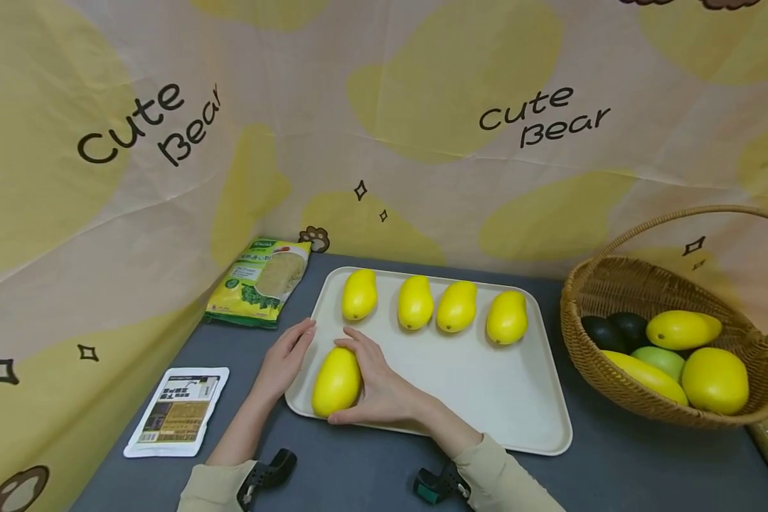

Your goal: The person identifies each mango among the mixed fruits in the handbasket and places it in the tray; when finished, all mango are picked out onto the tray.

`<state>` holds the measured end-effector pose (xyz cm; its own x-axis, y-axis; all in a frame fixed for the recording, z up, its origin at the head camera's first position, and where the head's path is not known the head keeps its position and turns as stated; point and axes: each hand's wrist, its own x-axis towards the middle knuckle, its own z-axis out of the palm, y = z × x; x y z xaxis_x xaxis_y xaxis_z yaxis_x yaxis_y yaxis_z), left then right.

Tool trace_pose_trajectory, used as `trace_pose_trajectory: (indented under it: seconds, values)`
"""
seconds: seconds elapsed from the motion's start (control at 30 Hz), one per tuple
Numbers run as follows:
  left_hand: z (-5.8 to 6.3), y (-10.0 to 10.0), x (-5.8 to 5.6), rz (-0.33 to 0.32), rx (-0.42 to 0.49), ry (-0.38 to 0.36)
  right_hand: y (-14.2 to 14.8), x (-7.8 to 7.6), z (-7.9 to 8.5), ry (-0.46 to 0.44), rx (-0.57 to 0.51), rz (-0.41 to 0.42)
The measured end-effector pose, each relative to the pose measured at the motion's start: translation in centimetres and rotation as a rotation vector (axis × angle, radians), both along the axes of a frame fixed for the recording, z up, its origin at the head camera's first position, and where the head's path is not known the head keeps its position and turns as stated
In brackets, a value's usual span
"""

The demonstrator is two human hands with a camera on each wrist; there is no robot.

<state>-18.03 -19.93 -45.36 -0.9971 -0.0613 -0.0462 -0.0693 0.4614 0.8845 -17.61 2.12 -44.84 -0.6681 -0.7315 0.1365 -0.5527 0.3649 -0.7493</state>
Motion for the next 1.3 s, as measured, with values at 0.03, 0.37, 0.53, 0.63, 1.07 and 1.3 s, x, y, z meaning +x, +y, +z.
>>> trace_pose_trajectory:
  seconds: [0.03,0.37,0.53,0.63,1.07,1.3]
  values:
    - [0.0,0.0,0.0,-0.001,0.001,-0.003,0.1,0.0,0.0,-0.002,-0.004,0.001]
    - [0.1,0.5,-0.3,-0.014,-0.015,0.006,0.6,0.1,0.1,-0.005,-0.005,-0.029]
    - [0.1,0.8,-0.3,-0.033,-0.008,0.027,0.9,0.0,0.3,0.017,-0.018,-0.097]
    - [0.0,0.9,-0.4,-0.043,-0.01,0.041,1.1,-0.1,0.3,0.055,-0.092,-0.163]
    - [-0.6,1.1,-0.7,-0.093,-0.049,0.081,3.1,-0.3,2.8,-0.084,-0.47,-0.452]
    - [-1.1,0.4,-0.6,-0.067,-0.074,0.082,8.1,0.9,6.8,-0.247,-0.408,-0.337]
